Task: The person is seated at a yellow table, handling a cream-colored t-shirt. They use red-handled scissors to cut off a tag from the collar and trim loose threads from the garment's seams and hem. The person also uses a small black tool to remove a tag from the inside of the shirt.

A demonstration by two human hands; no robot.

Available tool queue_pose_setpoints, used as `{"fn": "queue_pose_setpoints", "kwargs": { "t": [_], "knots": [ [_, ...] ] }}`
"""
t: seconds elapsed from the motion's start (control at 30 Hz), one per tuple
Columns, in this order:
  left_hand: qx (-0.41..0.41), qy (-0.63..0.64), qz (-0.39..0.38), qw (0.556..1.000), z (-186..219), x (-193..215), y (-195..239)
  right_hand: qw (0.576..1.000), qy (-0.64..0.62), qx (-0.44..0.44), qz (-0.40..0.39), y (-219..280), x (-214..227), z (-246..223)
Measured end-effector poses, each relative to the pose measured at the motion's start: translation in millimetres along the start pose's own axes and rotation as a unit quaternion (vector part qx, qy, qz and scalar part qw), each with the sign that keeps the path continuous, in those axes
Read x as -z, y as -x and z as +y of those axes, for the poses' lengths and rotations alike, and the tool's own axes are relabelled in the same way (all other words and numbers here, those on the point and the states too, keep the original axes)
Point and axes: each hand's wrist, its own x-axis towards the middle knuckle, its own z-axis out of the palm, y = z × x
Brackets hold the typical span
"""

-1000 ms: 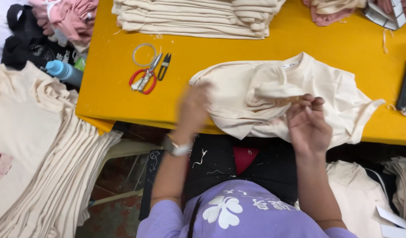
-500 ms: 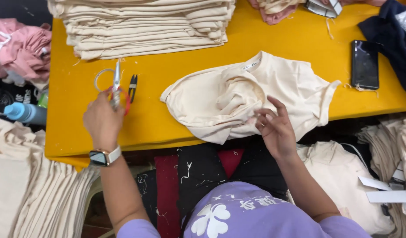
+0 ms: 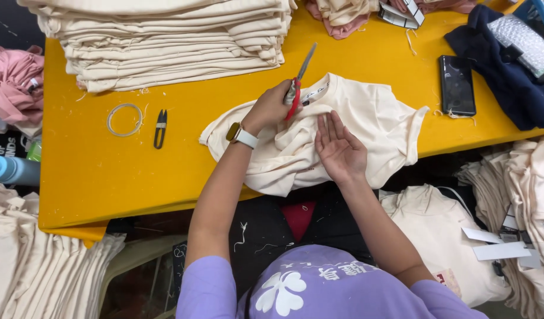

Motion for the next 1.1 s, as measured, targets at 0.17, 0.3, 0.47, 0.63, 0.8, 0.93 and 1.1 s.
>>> {"fn": "queue_pose_setpoints", "kwargs": {
  "t": [0.17,0.3,0.47,0.63,0.8,0.93,1.1],
  "knots": [
    [-0.060,0.074,0.020,0.995,16,18,41,0.998,0.022,0.042,0.028,-4,39,1],
    [-0.109,0.199,0.018,0.974,47,29,66,0.995,0.068,0.066,0.030,3,29,8],
    [-0.113,-0.042,-0.051,0.991,39,17,63,0.967,0.192,0.146,-0.084,14,13,15],
    [-0.043,0.083,0.038,0.995,2,-10,94,0.933,0.260,0.228,-0.101,4,-7,-1],
    [0.036,0.417,0.176,0.891,-2,-81,150,0.925,0.285,0.182,-0.172,7,-45,23],
    [0.074,0.459,0.238,0.853,11,-99,173,0.895,0.370,0.134,-0.210,15,-43,43],
    [0.081,0.459,0.254,0.848,2,-104,184,0.887,0.400,0.134,-0.189,20,-13,50]
  ]
}}
